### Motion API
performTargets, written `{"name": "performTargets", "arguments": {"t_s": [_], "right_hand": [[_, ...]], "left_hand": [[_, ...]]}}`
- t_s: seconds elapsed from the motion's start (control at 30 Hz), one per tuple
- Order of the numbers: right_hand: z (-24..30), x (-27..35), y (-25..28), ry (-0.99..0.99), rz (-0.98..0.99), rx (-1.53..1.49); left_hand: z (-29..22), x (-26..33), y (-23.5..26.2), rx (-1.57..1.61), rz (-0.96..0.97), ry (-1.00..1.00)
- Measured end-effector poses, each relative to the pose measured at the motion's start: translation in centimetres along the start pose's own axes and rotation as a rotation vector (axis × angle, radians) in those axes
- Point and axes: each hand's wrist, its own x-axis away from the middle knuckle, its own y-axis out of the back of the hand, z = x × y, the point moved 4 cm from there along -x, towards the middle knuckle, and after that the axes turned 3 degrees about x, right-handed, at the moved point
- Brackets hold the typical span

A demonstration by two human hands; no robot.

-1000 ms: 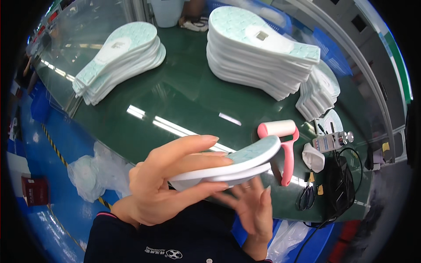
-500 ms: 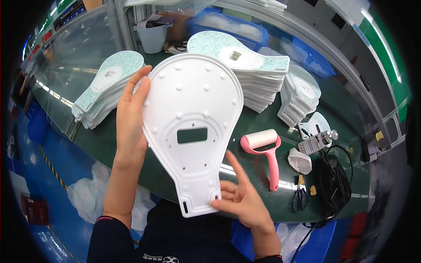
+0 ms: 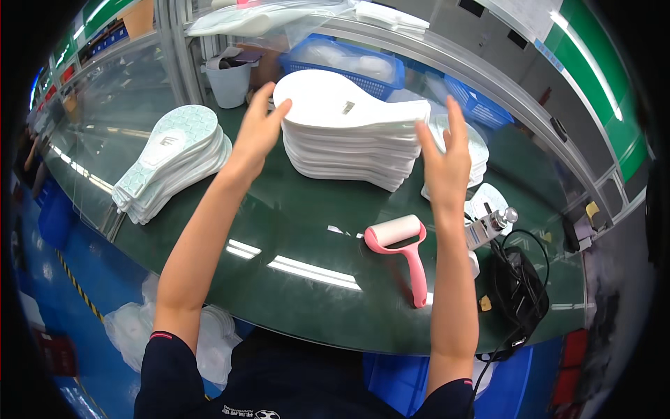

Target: The person cleans white plastic parts with a light green floral pattern using a small abrasive pad and a white cloth. They pick up individual parts from a stack, rub the surface with the pad, wipe them with the cloth, and place them back on the table. The person handles the parts one at a time, turning them over to clean different sides.

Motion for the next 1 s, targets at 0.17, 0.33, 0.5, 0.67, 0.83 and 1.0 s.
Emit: {"name": "performTargets", "arguments": {"t_s": [0.17,0.33,0.5,0.67,0.83,1.0], "right_hand": [[1.6,2.6,-1.6,0.068,0.124,0.176],[1.3,2.4,-1.9,0.068,0.138,0.177],[3.7,4.4,0.4,0.027,0.210,0.128],[7.1,9.5,3.1,-0.101,0.470,-0.042],[7.8,12.3,4.4,-0.156,0.542,-0.120],[8.4,13.9,4.3,-0.187,0.548,-0.196]], "left_hand": [[1.6,0.3,-1.7,-0.129,0.080,-0.002],[1.0,-0.2,-2.2,-0.416,0.196,0.055],[1.1,0.0,1.4,-0.594,0.063,-0.065],[5.2,1.0,12.1,-1.540,-0.297,0.063],[6.1,0.5,15.7,-1.369,-0.199,-0.124],[3.8,0.7,15.6,-1.382,-0.310,-0.211]]}}
